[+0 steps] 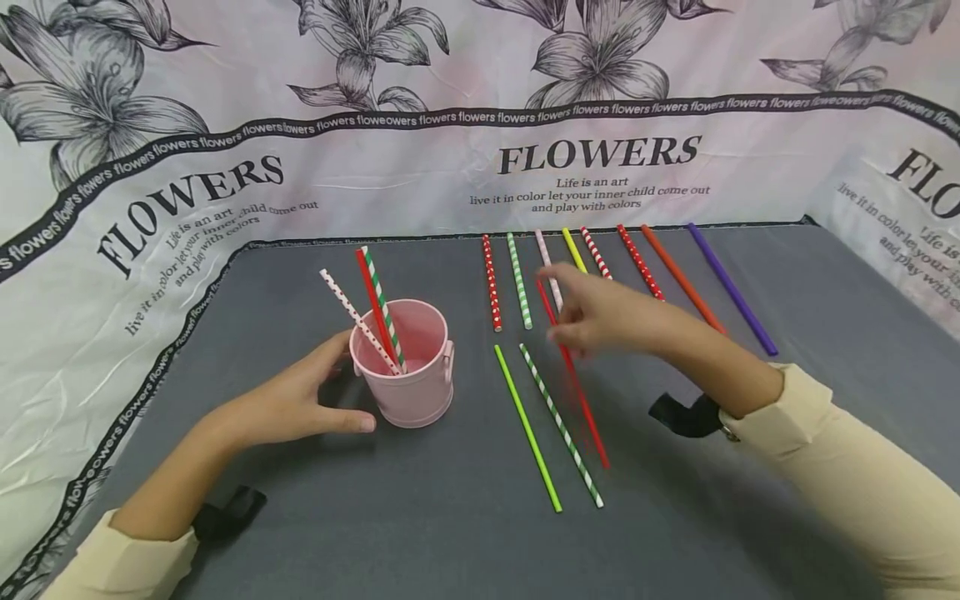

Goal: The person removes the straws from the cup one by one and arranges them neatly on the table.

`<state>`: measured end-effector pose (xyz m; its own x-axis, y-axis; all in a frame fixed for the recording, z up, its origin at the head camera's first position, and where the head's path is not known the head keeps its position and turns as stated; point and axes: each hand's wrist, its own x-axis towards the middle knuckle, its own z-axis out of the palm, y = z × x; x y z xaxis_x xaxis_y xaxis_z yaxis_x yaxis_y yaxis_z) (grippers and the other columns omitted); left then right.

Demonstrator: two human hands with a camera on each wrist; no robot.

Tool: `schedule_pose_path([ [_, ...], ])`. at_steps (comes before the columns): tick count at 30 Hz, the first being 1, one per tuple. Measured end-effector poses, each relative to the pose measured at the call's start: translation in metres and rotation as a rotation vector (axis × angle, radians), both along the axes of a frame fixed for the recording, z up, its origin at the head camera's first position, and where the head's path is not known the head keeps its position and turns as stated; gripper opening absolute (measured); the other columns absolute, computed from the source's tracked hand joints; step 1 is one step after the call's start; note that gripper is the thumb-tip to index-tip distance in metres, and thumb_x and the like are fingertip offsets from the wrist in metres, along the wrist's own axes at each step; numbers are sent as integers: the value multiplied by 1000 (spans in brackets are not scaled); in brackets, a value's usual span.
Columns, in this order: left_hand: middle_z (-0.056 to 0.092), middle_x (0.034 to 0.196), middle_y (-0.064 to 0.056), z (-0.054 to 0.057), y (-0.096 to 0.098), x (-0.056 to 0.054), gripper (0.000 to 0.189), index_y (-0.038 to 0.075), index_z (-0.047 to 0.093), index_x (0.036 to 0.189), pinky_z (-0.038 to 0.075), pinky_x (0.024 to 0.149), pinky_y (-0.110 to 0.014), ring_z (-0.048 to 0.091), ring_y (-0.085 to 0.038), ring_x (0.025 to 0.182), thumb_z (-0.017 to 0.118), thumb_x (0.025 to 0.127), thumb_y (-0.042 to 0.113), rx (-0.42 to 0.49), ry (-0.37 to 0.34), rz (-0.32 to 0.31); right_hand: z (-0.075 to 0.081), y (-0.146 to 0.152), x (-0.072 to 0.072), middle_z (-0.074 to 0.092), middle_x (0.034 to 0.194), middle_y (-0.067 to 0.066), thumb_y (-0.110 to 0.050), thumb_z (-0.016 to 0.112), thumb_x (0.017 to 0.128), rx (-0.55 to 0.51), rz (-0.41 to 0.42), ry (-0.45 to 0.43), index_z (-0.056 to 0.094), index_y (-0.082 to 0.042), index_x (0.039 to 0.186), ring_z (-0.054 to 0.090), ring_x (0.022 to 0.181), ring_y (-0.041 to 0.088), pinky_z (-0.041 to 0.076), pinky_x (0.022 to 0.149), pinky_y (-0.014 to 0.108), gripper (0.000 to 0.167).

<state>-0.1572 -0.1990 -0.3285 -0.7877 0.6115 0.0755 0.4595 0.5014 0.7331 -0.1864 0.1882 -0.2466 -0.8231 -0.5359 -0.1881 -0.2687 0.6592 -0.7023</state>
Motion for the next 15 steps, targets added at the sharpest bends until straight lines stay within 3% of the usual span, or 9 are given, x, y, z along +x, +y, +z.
schedule_pose_path([
  [4, 32, 157, -3, 0, 0, 0, 105, 16, 20, 159, 31, 111, -61, 31, -27, 142, 87, 80, 32, 9, 7, -6, -28, 12, 7, 62, 71, 10, -2, 65, 95, 191, 2, -110, 12, -5, 157, 66, 58, 23, 59, 60, 35, 81],
  [7, 31, 157, -2, 0, -1, 0, 106, 17, 20, 159, 31, 111, -60, 29, -26, 142, 88, 79, 31, 11, 12, 1, -36, 10, 8, 62, 70, 10, -5, 67, 95, 268, 4, -98, 16, -4, 156, 65, 54, 22, 58, 54, 33, 80],
  [11, 31, 157, 1, 0, -1, -1, 106, 17, 20, 159, 30, 113, -57, 29, -23, 143, 88, 79, 33, 3, 6, -6, -28, -5, 6, 60, 69, 7, -11, 67, 96, 305, 24, 34, 37, -2, 148, 61, 53, 18, 55, 54, 32, 61],
  [15, 30, 158, 0, -1, 0, -1, 108, 16, 19, 159, 29, 114, -57, 28, -24, 144, 88, 78, 33, 0, -2, -3, -9, -36, -4, 65, 78, 3, -12, 65, 97, 101, 43, 268, 64, -3, 123, 59, 66, 17, 50, 64, 34, 28],
])
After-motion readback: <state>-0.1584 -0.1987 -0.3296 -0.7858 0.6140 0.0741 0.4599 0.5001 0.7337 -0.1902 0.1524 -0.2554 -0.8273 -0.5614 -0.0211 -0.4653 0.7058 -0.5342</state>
